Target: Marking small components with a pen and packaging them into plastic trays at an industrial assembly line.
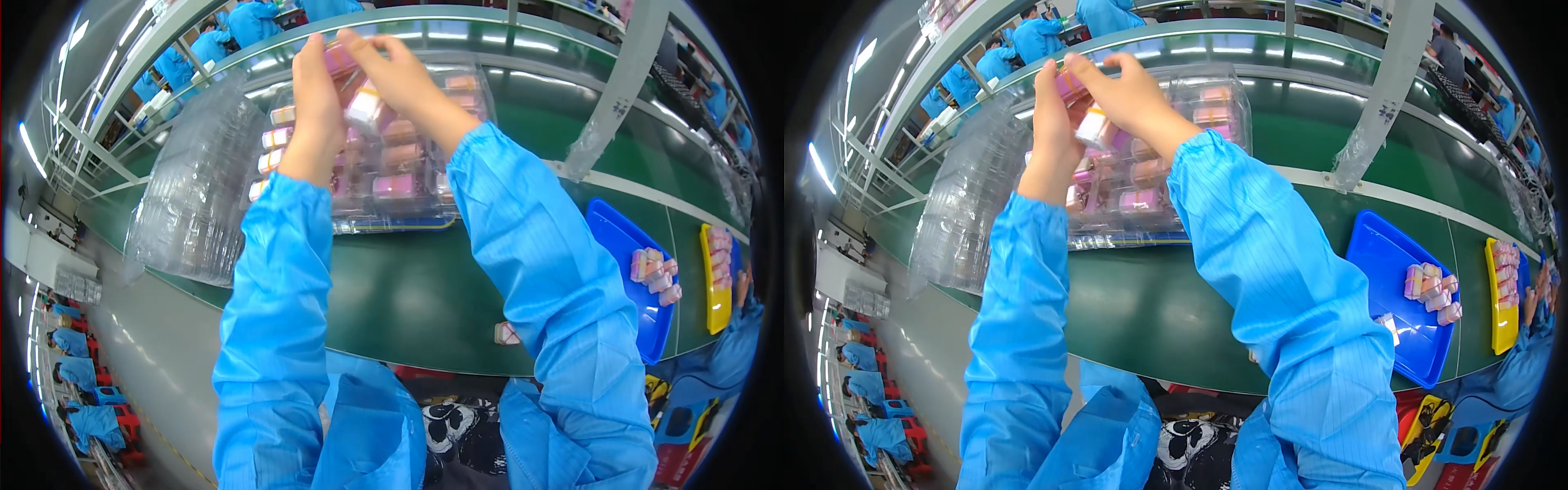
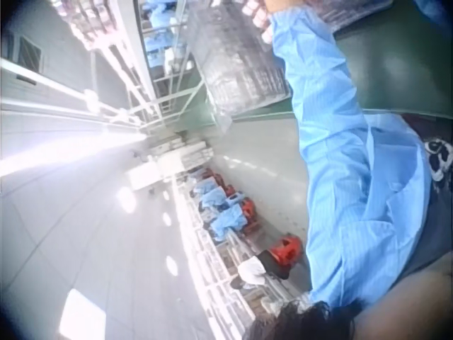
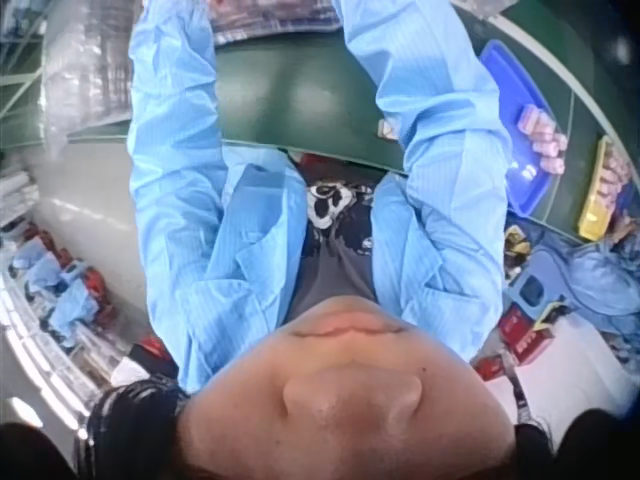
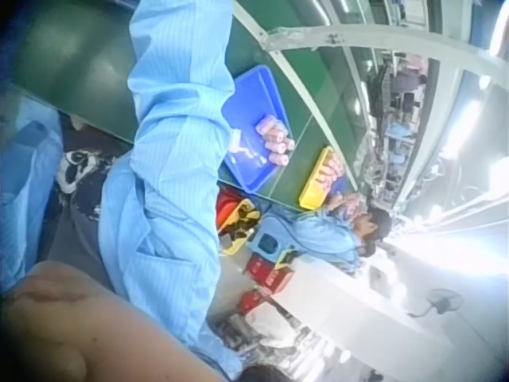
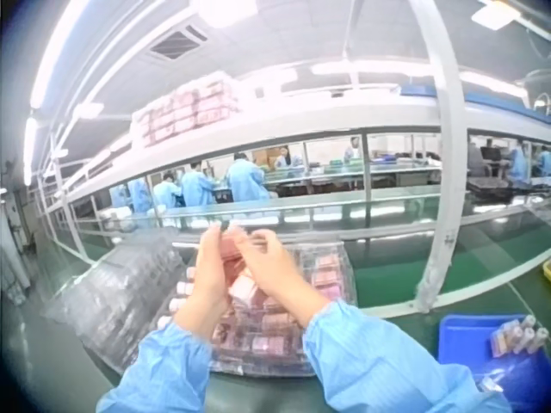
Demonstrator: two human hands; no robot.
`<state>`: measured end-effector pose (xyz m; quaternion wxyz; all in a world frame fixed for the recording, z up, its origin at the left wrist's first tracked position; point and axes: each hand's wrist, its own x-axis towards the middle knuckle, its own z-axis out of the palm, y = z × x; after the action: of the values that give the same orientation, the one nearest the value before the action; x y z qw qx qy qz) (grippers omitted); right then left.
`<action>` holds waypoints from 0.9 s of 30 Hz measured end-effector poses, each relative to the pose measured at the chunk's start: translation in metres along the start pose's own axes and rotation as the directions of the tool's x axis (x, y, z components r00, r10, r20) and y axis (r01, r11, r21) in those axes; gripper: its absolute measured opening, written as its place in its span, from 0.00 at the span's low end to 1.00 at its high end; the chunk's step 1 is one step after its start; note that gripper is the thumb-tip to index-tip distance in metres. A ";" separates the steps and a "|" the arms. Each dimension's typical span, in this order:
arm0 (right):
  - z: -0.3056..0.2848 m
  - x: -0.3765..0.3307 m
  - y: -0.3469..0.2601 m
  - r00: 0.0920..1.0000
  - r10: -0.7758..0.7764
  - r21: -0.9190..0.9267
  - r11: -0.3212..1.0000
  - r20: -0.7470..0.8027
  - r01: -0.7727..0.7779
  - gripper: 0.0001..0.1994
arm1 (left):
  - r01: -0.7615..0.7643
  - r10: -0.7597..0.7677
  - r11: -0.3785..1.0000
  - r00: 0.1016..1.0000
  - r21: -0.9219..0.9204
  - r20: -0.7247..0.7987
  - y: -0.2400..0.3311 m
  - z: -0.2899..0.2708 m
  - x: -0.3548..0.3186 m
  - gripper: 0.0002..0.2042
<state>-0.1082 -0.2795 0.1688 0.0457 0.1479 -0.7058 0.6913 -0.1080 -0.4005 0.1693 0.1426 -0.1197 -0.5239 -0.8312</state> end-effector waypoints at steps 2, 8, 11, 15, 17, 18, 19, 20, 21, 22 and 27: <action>-0.008 0.010 0.011 0.997 0.075 -0.094 0.993 -0.008 -0.075 0.39 | 0.062 -0.062 0.998 0.998 -0.026 0.006 -0.012 -0.018 0.035 0.21; -0.059 0.006 0.010 1.000 -0.012 -0.263 0.965 0.008 0.014 0.22 | -0.134 0.085 0.876 0.988 0.464 0.126 -0.037 -0.074 0.103 0.14; -0.071 -0.009 -0.002 1.000 -0.008 -0.237 0.972 0.007 0.009 0.18 | -0.410 0.232 0.513 0.912 0.754 0.338 -0.054 -0.134 0.140 0.15; -0.112 -0.029 0.005 1.000 0.019 -0.107 0.994 0.005 -0.018 0.16 | -0.579 0.046 0.285 0.804 0.764 0.593 -0.075 -0.117 0.129 0.18; -0.120 -0.039 0.000 0.998 0.046 -0.034 0.998 0.035 -0.044 0.14 | -0.586 0.015 0.207 0.803 0.784 0.596 -0.071 -0.113 0.120 0.18; -0.123 -0.040 0.000 0.999 0.037 -0.030 0.999 0.037 -0.036 0.14 | -0.590 -0.001 0.170 0.801 0.789 0.599 -0.069 -0.109 0.118 0.18; -0.124 -0.042 -0.001 0.999 0.027 -0.023 0.999 0.043 -0.026 0.14 | -0.598 -0.011 0.176 0.793 0.782 0.609 -0.062 -0.106 0.117 0.18; -0.126 -0.043 -0.001 0.999 0.022 -0.015 1.000 0.049 -0.021 0.14 | -0.605 -0.025 0.184 0.785 0.775 0.619 -0.056 -0.107 0.118 0.18; -0.127 -0.047 -0.004 0.998 0.038 -0.022 0.999 0.045 -0.037 0.14 | -0.612 -0.039 0.194 0.776 0.767 0.629 -0.053 -0.109 0.119 0.18; -0.123 -0.051 -0.011 0.997 0.046 -0.020 0.999 0.058 -0.045 0.14 | -0.637 0.078 0.119 0.771 0.762 0.632 -0.047 -0.127 0.128 0.18; -0.137 -0.063 -0.015 0.997 -0.031 -0.031 0.999 0.069 0.033 0.13 | -0.416 0.394 0.188 0.862 0.890 0.320 -0.035 -0.167 0.178 0.20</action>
<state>-0.0633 -0.1344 0.1722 0.0349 0.1820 -0.7156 0.6734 -0.2948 -0.5576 0.1317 0.3926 -0.1550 -0.8563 -0.2976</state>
